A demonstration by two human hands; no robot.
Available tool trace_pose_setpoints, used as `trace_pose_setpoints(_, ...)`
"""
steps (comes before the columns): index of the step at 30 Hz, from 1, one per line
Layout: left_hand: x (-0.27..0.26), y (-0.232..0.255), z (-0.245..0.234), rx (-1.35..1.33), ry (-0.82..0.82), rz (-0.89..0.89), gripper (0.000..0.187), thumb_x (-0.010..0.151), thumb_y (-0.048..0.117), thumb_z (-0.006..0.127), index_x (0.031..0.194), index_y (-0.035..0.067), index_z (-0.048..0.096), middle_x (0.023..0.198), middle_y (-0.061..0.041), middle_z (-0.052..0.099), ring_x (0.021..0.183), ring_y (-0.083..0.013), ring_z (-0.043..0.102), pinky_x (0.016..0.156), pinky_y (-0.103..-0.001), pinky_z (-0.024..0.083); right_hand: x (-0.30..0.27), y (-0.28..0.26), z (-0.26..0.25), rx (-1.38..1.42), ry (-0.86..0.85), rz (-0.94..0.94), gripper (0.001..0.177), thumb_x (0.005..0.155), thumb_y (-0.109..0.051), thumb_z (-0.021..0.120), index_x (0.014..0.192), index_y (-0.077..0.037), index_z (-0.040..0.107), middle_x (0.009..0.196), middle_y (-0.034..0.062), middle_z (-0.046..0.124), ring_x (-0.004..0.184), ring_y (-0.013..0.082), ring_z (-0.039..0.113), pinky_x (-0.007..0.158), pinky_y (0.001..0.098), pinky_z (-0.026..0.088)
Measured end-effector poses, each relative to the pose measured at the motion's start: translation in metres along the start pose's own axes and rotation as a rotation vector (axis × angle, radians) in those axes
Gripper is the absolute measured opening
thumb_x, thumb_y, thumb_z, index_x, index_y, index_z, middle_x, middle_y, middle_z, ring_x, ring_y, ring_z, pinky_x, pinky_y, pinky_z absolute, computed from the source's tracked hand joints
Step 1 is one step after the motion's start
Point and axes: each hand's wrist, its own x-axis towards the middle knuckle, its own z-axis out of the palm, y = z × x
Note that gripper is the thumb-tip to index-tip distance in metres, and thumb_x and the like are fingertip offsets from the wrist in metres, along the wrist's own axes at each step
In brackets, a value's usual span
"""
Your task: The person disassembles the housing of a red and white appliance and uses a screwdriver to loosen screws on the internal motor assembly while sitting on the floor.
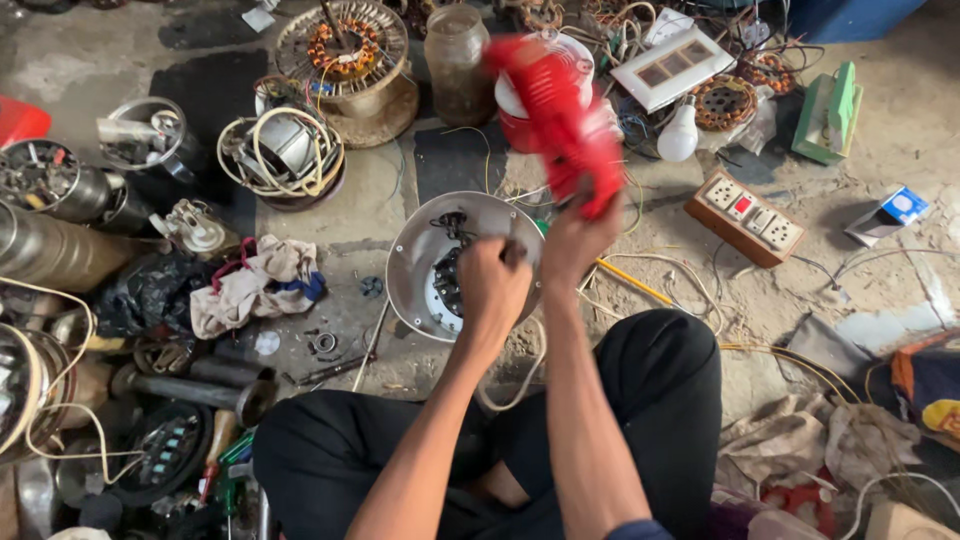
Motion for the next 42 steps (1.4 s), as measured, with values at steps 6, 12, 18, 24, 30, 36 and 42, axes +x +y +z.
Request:
trace_pose_setpoints(6, 0.009, -0.002, -0.007, -0.180, -0.019, 0.333, 0.017, 0.093, 0.011, 0.063, 0.095, -0.003, 0.072, 0.091, -0.023, 0.072, 0.084, -0.0414, 0.070, 0.077, -0.047, 0.054, 0.062, 0.021, -0.018, 0.369, -0.118, 0.347, 0.015, 0.106, -0.015, 0.069, 0.110, -0.001, 0.066, 0.093, -0.0011, 0.064, 0.078, 0.0081, 0.051, 0.068, 0.0276, 0.045)
trace_pose_setpoints(12, 0.001, 0.025, -0.043, 0.128, -0.028, 0.281, 0.038, 0.101, 0.026, 0.062, 0.133, 0.008, 0.069, 0.098, -0.024, 0.072, 0.082, -0.0426, 0.069, 0.072, -0.049, 0.052, 0.072, 0.054, -0.059, 0.407, -0.107, 0.532, 0.012, 0.102, -0.008, 0.068, 0.113, -0.003, 0.067, 0.095, 0.0006, 0.069, 0.074, 0.0102, 0.060, 0.064, 0.0295, 0.052)
trace_pose_setpoints(18, -0.019, -0.011, -0.103, -0.201, 0.268, 0.067, 0.029, 0.101, 0.026, 0.065, 0.118, 0.004, 0.072, 0.125, -0.008, 0.069, 0.087, -0.0197, 0.064, 0.069, -0.033, 0.055, 0.089, 0.061, -0.103, 0.234, -0.234, 0.697, 0.018, 0.105, -0.012, 0.060, 0.119, -0.003, 0.062, 0.100, 0.0084, 0.071, 0.084, 0.0227, 0.071, 0.071, 0.0440, 0.059)
trace_pose_setpoints(24, -0.096, -0.087, -0.148, 0.135, 0.495, 0.071, 0.024, 0.102, 0.018, 0.073, 0.107, -0.006, 0.070, 0.134, -0.017, 0.058, 0.121, -0.0285, 0.058, 0.099, -0.039, 0.049, 0.106, 0.014, -0.124, 0.361, -0.261, 0.844, 0.030, 0.105, -0.020, 0.054, 0.130, -0.004, 0.052, 0.116, 0.0129, 0.068, 0.100, 0.0344, 0.076, 0.080, 0.0554, 0.061)
trace_pose_setpoints(30, -0.147, -0.122, -0.168, 0.005, 0.271, -0.165, 0.034, 0.095, 0.018, 0.062, 0.126, 0.005, 0.064, 0.149, -0.015, 0.046, 0.131, -0.0304, 0.050, 0.094, -0.044, 0.051, 0.103, -0.049, -0.091, 0.491, -0.511, 0.812, 0.042, 0.109, -0.035, 0.054, 0.139, -0.006, 0.052, 0.133, 0.0174, 0.067, 0.108, 0.0333, 0.074, 0.083, 0.0529, 0.065)
trace_pose_setpoints(36, -0.150, -0.143, -0.187, 0.392, 0.320, -0.080, 0.029, 0.089, 0.023, 0.074, 0.080, -0.003, 0.065, 0.130, -0.017, 0.064, 0.121, -0.0390, 0.059, 0.099, -0.046, 0.048, 0.098, -0.066, 0.020, 0.479, -0.868, 0.946, 0.055, 0.102, -0.049, 0.050, 0.137, -0.007, 0.054, 0.128, 0.0193, 0.068, 0.101, 0.0319, 0.076, 0.081, 0.0534, 0.064)
trace_pose_setpoints(42, -0.138, -0.157, -0.195, 0.488, 0.350, -0.027, 0.030, 0.085, 0.007, 0.064, 0.114, 0.002, 0.068, 0.121, -0.018, 0.065, 0.114, -0.0406, 0.059, 0.096, -0.048, 0.046, 0.069, -0.002, 0.141, 0.390, -1.213, 1.084, 0.059, 0.105, -0.047, 0.051, 0.141, -0.001, 0.051, 0.135, 0.0210, 0.064, 0.113, 0.0370, 0.072, 0.091, 0.0589, 0.056)
